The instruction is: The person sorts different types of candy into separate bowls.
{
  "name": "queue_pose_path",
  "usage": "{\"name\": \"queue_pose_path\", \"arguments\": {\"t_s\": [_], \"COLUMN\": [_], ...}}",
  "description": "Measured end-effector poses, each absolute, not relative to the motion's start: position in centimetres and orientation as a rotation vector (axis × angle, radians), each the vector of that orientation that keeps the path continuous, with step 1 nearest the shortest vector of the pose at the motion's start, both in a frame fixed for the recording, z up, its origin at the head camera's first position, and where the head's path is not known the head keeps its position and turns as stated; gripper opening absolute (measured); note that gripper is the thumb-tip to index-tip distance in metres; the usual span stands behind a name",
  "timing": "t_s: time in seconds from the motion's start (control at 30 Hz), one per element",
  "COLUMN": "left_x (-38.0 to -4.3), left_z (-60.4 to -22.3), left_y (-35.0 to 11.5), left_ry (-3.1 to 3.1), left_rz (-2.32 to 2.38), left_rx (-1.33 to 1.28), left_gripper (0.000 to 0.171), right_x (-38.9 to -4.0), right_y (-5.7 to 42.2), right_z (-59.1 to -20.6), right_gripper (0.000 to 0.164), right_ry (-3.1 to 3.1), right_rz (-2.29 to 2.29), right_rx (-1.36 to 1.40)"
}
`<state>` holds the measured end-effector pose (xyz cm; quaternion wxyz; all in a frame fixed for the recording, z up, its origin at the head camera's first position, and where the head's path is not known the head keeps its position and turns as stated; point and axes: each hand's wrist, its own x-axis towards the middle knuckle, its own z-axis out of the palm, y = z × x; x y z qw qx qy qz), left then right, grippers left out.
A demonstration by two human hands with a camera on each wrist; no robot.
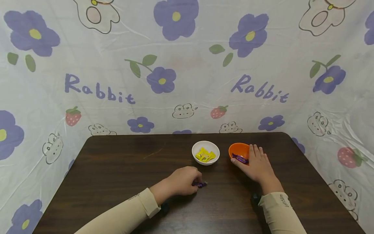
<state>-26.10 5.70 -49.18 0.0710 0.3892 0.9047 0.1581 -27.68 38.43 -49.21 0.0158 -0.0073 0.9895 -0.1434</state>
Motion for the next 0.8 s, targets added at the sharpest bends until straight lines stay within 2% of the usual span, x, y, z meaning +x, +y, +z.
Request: {"name": "queue_pose_path", "arguments": {"t_s": [0.5,0.8], "left_x": [-25.8,-25.7], "left_z": [-49.2,-48.7], "left_y": [7.5,8.7], "left_ry": [2.705,2.692], "left_rz": [0.473,0.546], "left_rx": [1.232,1.260], "left_gripper": [0.007,0.010], "right_x": [-27.6,-27.7], "right_y": [38.5,38.6], "right_z": [-49.1,-49.4], "right_gripper": [0.120,0.121], "right_ry": [3.091,3.101], "right_rz": [-0.434,-0.438], "right_rx": [-0.031,-0.037]}}
